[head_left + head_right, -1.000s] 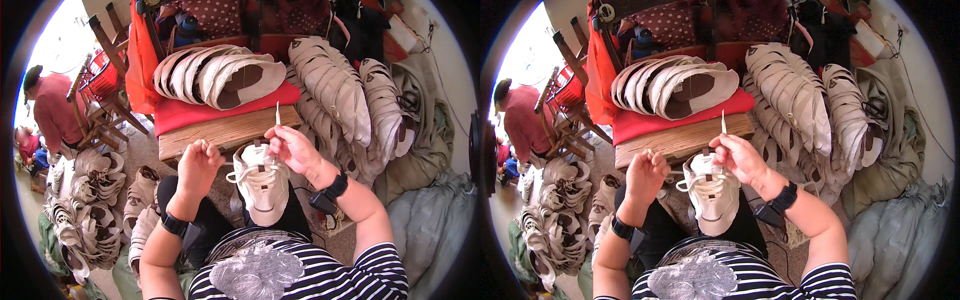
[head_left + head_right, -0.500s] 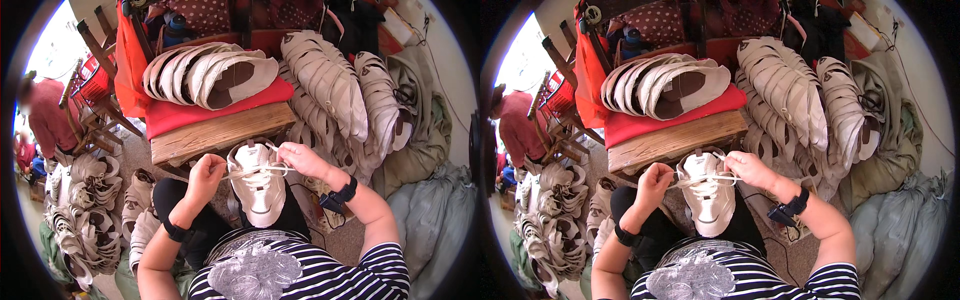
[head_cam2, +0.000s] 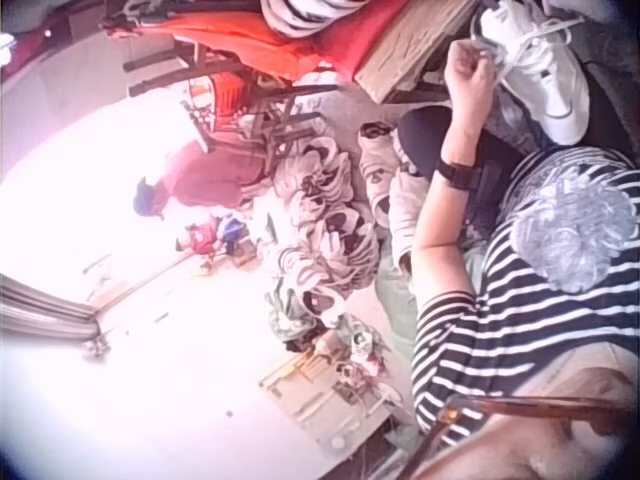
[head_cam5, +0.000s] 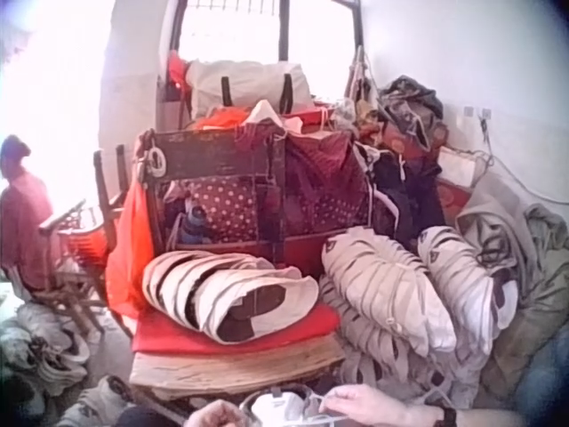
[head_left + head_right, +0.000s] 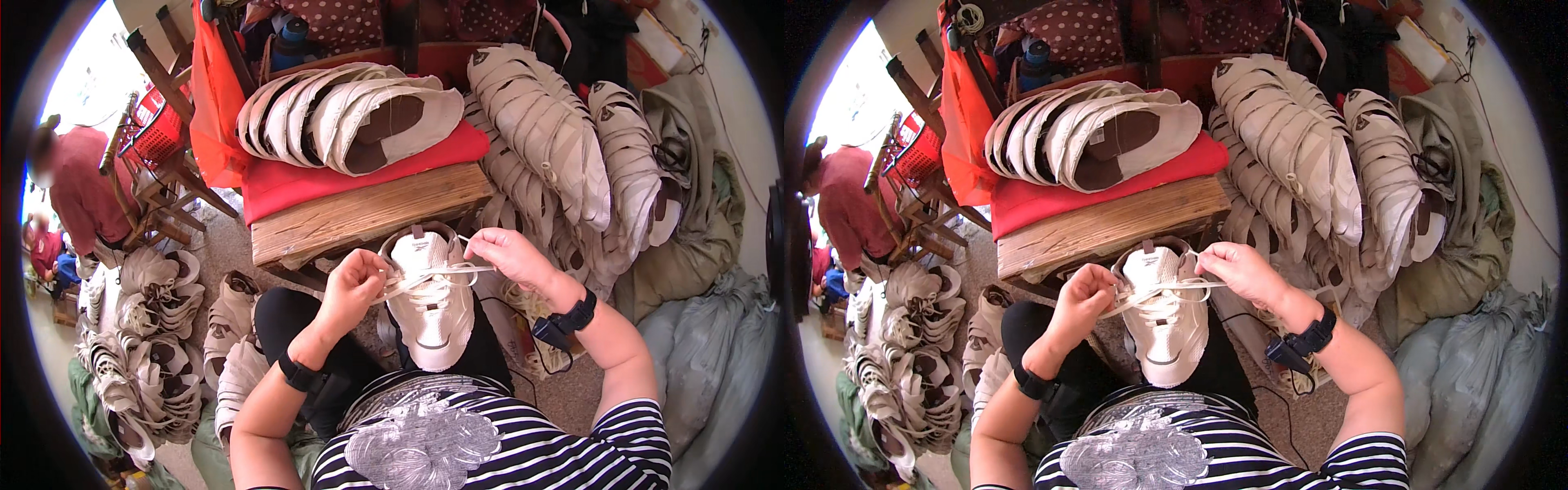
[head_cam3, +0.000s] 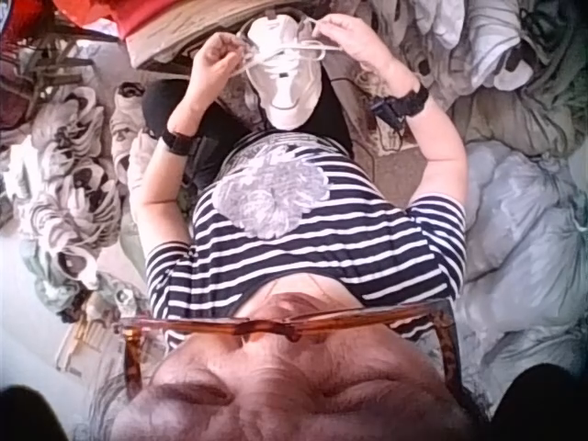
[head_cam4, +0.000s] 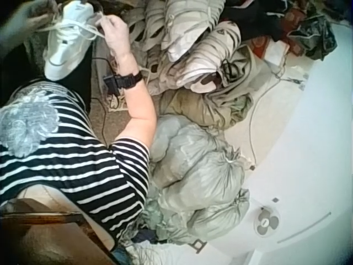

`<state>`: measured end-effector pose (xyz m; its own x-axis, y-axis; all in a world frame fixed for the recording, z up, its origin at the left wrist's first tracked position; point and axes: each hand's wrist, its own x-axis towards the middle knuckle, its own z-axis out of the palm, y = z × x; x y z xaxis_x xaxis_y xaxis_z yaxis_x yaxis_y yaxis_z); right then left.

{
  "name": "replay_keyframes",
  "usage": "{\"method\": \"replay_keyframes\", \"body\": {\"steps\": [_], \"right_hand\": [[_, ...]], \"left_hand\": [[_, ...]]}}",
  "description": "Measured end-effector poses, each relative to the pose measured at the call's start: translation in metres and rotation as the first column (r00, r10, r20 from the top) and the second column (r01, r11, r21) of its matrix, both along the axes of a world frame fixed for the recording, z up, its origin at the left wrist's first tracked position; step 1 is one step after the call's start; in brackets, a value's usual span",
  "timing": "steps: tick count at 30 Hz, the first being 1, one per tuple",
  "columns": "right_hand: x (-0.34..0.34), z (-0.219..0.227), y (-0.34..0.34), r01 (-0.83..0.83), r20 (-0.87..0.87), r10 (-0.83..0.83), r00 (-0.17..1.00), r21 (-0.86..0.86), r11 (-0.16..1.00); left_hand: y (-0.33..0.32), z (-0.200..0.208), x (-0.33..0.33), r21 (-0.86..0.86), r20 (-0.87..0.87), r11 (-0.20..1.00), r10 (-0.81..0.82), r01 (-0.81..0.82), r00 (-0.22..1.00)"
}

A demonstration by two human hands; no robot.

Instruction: The recorder is lacing a white shoe upper in a workshop environment.

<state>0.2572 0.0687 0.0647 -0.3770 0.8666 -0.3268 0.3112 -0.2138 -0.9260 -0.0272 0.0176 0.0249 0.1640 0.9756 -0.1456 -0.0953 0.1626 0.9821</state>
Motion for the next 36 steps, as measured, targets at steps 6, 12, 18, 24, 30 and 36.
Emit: {"method": "replay_keyframes", "body": {"steps": [6, 12, 18, 24, 30, 36], "right_hand": [[0.006, -0.020, 0.004, -0.109, 0.008, 0.108, 0.994, 0.027, 0.994], [-0.003, -0.014, 0.007, -0.101, -0.011, 0.101, 0.995, -0.002, 0.995], [-0.005, -0.019, 0.006, -0.204, 0.251, 0.118, 0.961, 0.348, 0.915], [-0.014, -0.006, 0.018, -0.138, -0.042, 0.132, 0.990, -0.228, 0.964], [-0.023, -0.007, 0.016, -0.277, 0.352, 0.149, 0.924, 0.350, 0.895], [-0.016, 0.009, 0.028, -0.477, 0.496, 0.195, 0.846, 0.543, 0.691]], "left_hand": [[0.017, 0.015, -0.006, -0.271, 0.209, 0.952, -0.087, 0.143, 0.974], [0.022, 0.013, 0.004, -0.069, -0.189, 0.993, -0.106, 0.095, 0.976], [0.025, 0.012, 0.005, -0.086, -0.075, 0.994, -0.067, 0.060, 0.995], [0.030, 0.025, -0.006, -0.100, -0.331, 0.962, -0.271, 0.252, 0.904], [0.035, 0.044, -0.021, 0.181, -0.790, 0.859, -0.163, 0.479, 0.591], [0.049, 0.034, -0.019, 0.108, -0.803, 0.824, -0.257, 0.556, 0.537]]}}
